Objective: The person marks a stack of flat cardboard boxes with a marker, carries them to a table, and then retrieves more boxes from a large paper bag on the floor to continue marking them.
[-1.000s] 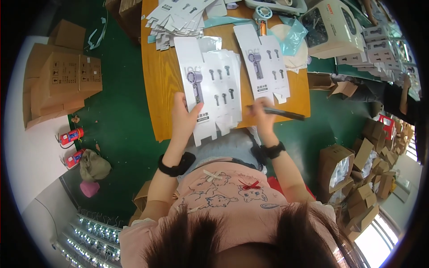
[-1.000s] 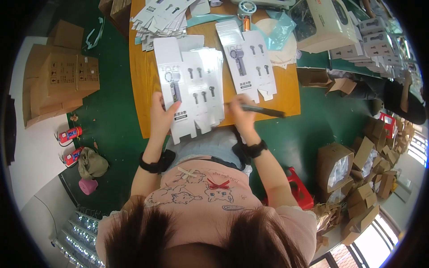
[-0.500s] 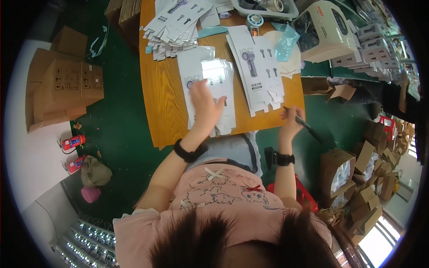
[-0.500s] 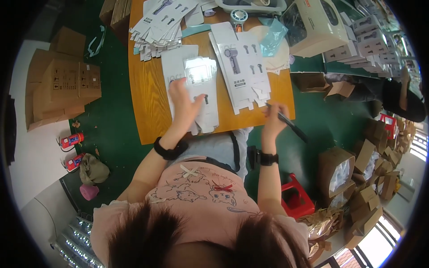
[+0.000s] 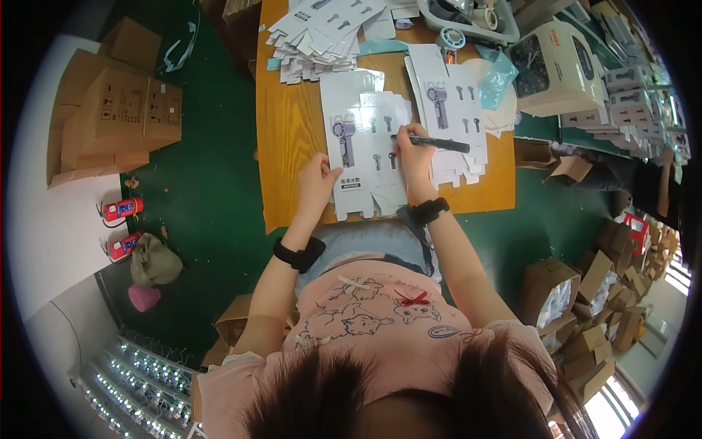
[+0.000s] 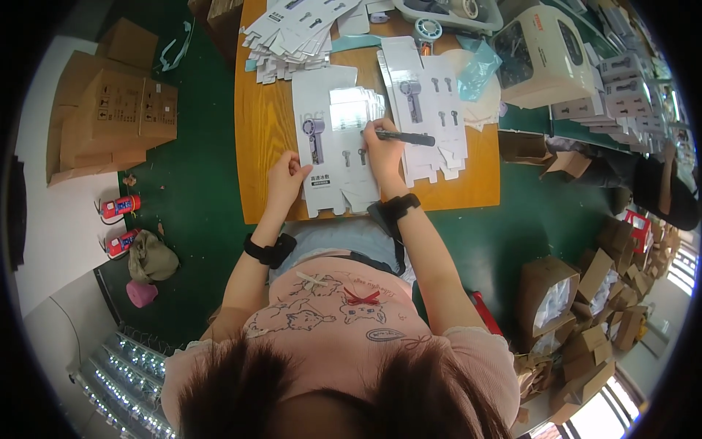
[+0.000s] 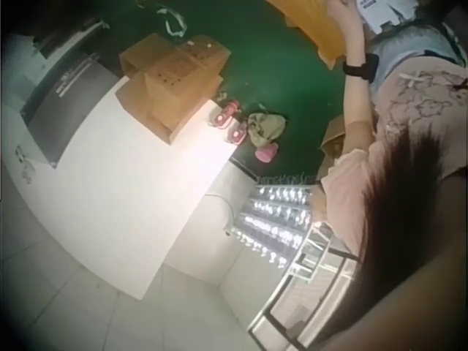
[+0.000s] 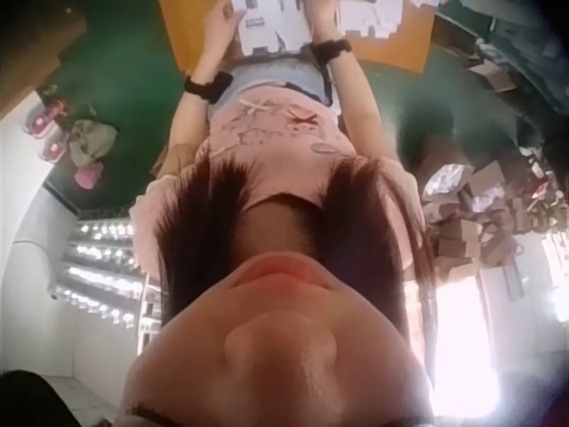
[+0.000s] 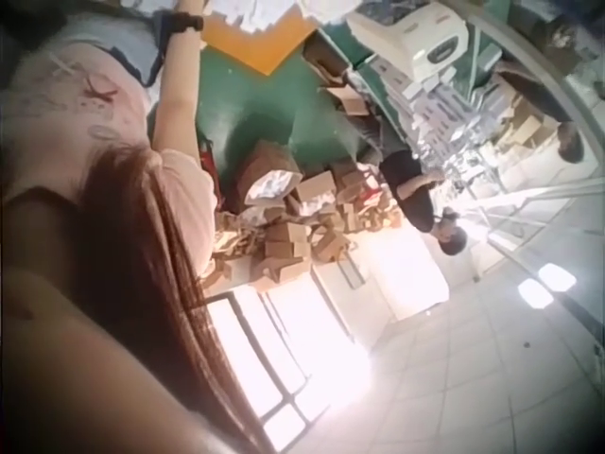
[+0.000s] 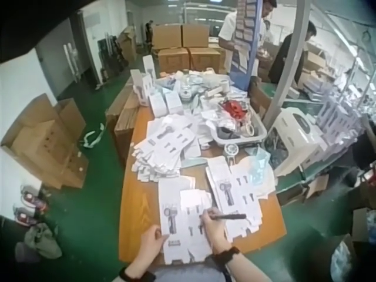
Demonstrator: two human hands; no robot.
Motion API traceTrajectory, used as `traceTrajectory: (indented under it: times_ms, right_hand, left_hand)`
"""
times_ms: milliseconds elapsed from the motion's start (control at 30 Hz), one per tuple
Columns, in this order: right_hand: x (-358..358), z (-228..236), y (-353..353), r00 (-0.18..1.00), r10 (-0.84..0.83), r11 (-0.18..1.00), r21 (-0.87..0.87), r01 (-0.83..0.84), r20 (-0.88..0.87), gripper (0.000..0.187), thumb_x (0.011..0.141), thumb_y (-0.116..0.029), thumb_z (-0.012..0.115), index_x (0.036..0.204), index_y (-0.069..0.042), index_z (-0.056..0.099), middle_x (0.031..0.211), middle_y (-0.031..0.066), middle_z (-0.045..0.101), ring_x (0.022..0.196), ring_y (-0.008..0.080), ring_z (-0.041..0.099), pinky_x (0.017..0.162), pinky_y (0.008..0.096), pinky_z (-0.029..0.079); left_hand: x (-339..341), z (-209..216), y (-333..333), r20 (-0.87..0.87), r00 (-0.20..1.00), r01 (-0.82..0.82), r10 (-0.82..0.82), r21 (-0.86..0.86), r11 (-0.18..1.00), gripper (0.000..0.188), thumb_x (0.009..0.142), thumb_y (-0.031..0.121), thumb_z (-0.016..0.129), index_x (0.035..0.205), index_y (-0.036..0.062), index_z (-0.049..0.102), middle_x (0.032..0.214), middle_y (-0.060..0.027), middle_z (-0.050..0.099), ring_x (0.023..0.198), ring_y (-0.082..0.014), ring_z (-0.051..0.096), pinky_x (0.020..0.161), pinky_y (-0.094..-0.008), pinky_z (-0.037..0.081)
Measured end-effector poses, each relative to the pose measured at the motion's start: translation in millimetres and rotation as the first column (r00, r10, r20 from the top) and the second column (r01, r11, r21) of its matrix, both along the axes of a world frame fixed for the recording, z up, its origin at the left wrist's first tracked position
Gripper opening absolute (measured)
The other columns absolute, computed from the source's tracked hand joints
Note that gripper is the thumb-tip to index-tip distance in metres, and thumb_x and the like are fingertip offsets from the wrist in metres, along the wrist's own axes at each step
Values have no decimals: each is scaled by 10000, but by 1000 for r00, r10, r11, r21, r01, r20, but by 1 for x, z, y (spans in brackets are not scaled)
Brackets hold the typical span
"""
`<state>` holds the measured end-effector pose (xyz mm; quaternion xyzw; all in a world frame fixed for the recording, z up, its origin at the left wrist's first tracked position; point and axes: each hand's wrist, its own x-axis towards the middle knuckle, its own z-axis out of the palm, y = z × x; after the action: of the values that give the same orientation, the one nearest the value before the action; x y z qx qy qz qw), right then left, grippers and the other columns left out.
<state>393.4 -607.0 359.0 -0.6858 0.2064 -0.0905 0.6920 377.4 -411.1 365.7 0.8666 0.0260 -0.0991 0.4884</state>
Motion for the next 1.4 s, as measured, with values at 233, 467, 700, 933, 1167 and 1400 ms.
traceTrajectory:
  times_ms: [233,467,700,933,1167,1400]
  right_hand:
    - [4,-10,4,1000,-23,1000,-16,23,6,93,793,-81,545,731,-15,524,549,20,504,467,72,465,437,192,356]
    - [-2,-3,0,1000,-15,1000,24,16,-14,85,791,-79,548,733,-21,526,554,19,504,462,68,458,433,193,355]
    - [-56,6,-10,935,355,907,-235,-349,-19,99,739,-104,587,711,-12,562,570,73,545,474,118,504,470,238,403]
    - [-61,0,-6,914,406,841,-381,-385,-28,105,719,-111,594,709,-9,569,551,83,536,475,135,514,480,253,409]
    - [-64,12,-12,935,348,900,-258,-352,-60,118,753,-114,565,702,-7,555,534,52,527,492,117,518,468,232,402]
    - [-90,50,-85,843,-498,862,221,457,201,111,822,-82,482,716,-52,489,522,20,433,439,95,432,423,210,367]
  left_hand:
    - [2,4,1,-24,1000,18,-18,-8,1000,204,692,65,664,784,12,491,562,-11,437,516,-94,411,490,-232,359]
    - [0,1,-1,-36,999,-5,4,-25,1000,202,692,68,666,775,13,490,575,-5,436,524,-92,408,496,-225,360]
    - [0,-3,-1,5,1000,-20,20,14,1000,213,677,65,666,774,9,485,565,-48,467,512,-148,465,487,-270,378]
    - [0,-5,-2,12,1000,-26,26,-10,1000,219,683,76,671,772,22,479,588,-4,449,530,-89,423,501,-222,368]
    - [-6,0,-4,53,998,-31,29,43,999,206,699,68,652,795,20,476,622,-15,488,564,-88,461,516,-221,384]
    - [3,59,-45,-177,983,-148,38,-666,731,237,748,54,600,921,0,446,751,-66,548,638,-118,528,521,-221,405]
